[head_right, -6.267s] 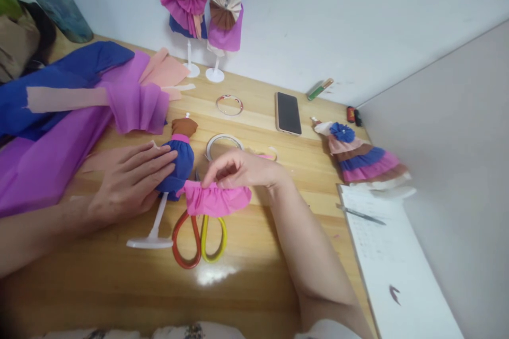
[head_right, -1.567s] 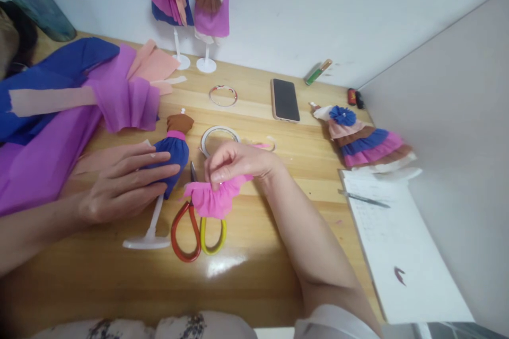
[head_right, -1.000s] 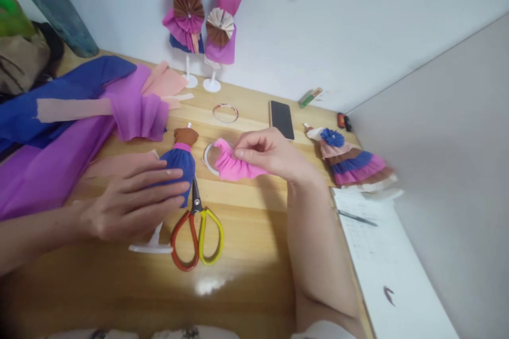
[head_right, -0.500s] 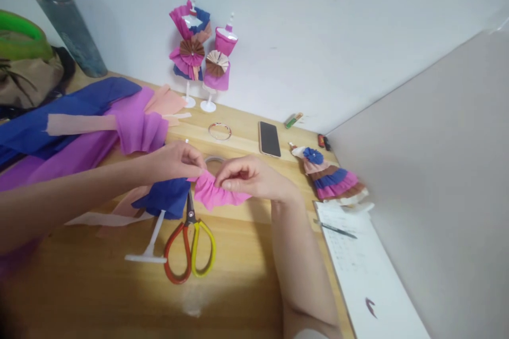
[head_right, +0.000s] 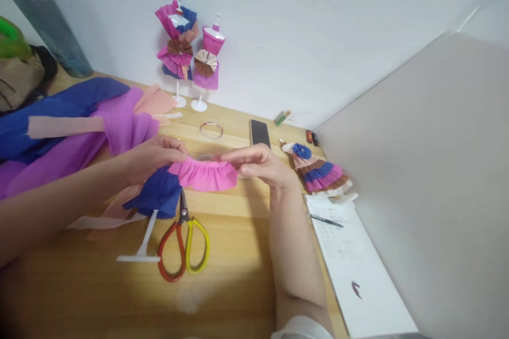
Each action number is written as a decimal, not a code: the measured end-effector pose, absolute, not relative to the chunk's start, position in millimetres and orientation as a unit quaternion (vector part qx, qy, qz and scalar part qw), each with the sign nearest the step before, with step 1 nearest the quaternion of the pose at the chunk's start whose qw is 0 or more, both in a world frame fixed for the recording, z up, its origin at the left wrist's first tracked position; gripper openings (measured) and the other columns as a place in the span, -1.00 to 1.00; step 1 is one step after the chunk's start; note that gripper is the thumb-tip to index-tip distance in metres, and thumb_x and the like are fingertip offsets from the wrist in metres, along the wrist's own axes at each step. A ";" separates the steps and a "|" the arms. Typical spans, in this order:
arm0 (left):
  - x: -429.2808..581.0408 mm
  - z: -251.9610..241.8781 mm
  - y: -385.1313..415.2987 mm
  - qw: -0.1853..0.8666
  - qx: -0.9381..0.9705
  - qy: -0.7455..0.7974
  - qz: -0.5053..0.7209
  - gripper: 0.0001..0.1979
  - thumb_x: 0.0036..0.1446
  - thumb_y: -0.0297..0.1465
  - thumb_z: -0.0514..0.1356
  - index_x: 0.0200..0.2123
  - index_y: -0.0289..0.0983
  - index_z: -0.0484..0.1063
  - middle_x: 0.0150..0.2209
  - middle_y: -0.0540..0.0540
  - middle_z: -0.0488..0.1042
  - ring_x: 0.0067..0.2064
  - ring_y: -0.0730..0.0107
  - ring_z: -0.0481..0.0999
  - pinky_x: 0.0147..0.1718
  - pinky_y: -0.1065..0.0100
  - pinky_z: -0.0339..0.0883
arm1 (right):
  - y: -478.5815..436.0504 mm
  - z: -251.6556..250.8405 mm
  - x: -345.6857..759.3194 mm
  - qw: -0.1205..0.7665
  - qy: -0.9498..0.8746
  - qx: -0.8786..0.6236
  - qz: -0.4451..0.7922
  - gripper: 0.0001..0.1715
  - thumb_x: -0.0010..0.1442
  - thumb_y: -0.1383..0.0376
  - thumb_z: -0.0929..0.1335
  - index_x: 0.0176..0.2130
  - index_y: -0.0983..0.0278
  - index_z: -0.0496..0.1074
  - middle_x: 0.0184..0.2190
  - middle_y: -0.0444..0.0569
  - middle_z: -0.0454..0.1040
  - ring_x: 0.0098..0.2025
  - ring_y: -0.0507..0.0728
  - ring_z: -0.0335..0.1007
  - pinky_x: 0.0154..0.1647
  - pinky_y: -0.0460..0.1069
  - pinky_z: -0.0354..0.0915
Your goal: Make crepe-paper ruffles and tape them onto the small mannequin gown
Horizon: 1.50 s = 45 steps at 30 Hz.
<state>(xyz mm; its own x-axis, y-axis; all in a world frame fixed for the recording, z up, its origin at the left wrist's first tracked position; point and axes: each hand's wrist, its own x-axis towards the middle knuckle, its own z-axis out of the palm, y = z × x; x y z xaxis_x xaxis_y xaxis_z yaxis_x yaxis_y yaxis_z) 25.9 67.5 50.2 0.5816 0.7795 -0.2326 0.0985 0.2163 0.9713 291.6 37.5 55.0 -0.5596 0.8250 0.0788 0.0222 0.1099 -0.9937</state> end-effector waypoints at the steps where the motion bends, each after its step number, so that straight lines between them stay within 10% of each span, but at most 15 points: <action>1: 24.8 49.1 67.3 0.687 0.570 0.377 0.248 -0.82 -0.12 -0.40 0.21 -0.68 -0.31 0.32 -0.72 0.08 0.20 -0.62 0.62 0.11 -0.64 0.48 -0.11 | 37.8 53.4 290.9 0.353 -0.646 -0.351 0.579 -0.58 0.07 0.12 0.55 -0.06 0.16 0.64 -0.05 0.06 0.65 0.01 0.22 0.58 0.05 0.07 0.42; 9: 19.1 42.8 70.9 0.685 0.573 0.370 0.255 -0.84 -0.19 -0.42 0.26 -0.67 -0.33 0.35 -0.70 0.09 0.20 -0.60 0.63 0.11 -0.63 0.51 -0.09 | 45.5 43.2 273.8 0.388 -0.543 -0.494 0.558 -0.62 -0.17 0.26 0.64 -0.27 0.27 0.66 -0.49 -0.11 0.58 -0.53 -0.04 0.41 -0.55 -0.16 0.29; 32: 6.9 50.6 65.4 0.680 0.695 0.196 0.124 -0.65 -0.05 -0.40 0.32 -0.12 -0.24 0.61 -0.17 -0.08 0.65 -0.14 0.33 0.60 -0.18 0.43 0.43 | 17.0 42.6 255.7 0.436 -0.437 -0.523 0.588 -0.77 -0.31 0.39 0.60 -0.52 0.27 0.60 -0.58 -0.15 0.54 -0.57 -0.03 0.37 -0.52 -0.12 0.27; 45: 7.0 58.8 64.9 0.604 0.731 0.288 0.134 -0.53 -0.08 -0.26 0.36 -0.05 -0.26 0.61 0.00 -0.20 0.62 -0.01 0.19 0.60 -0.01 0.29 0.41 | -25.4 21.2 314.4 0.338 -0.511 -0.664 0.430 -0.60 -0.07 0.01 0.52 -0.51 0.31 0.53 -0.61 -0.13 0.49 -0.56 0.00 0.31 -0.48 -0.07 0.25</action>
